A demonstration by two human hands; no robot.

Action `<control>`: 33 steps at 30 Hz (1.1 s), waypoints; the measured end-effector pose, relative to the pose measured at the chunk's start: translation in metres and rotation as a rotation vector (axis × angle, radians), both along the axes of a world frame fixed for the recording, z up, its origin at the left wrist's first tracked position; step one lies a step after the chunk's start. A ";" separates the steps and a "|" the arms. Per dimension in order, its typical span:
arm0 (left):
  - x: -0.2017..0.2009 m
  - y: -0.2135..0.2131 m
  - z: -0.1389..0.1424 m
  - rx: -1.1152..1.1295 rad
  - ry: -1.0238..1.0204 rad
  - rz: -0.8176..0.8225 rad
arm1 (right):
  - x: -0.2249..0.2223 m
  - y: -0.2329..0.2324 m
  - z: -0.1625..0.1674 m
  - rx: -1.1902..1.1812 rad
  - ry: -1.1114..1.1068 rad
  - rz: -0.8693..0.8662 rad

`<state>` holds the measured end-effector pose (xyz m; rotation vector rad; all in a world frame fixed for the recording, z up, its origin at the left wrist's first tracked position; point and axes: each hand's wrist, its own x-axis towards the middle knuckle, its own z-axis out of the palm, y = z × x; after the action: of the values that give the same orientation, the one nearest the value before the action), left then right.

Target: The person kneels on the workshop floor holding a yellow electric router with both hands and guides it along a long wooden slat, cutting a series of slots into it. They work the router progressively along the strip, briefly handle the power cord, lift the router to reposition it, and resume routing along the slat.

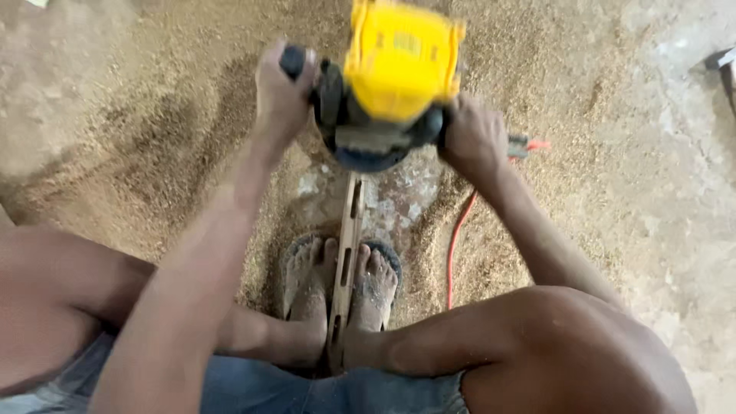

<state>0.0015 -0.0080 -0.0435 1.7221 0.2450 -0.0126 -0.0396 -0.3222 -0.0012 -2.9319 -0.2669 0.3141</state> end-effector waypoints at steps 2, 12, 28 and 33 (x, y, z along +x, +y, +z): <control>-0.008 -0.002 0.000 0.009 -0.040 0.026 | -0.014 0.012 0.003 0.017 -0.043 -0.007; 0.029 0.001 -0.010 0.249 -0.218 -0.025 | 0.018 -0.010 0.006 0.057 -0.173 0.149; 0.015 0.015 -0.017 0.220 -0.095 -0.051 | 0.014 0.008 -0.005 0.001 -0.234 0.179; 0.003 0.013 -0.010 0.243 -0.203 -0.021 | 0.001 0.022 0.000 -0.026 -0.113 0.138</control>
<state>0.0044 0.0050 -0.0539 1.9514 0.0796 0.1826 -0.0389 -0.3005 -0.0013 -2.9675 -0.4863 0.1727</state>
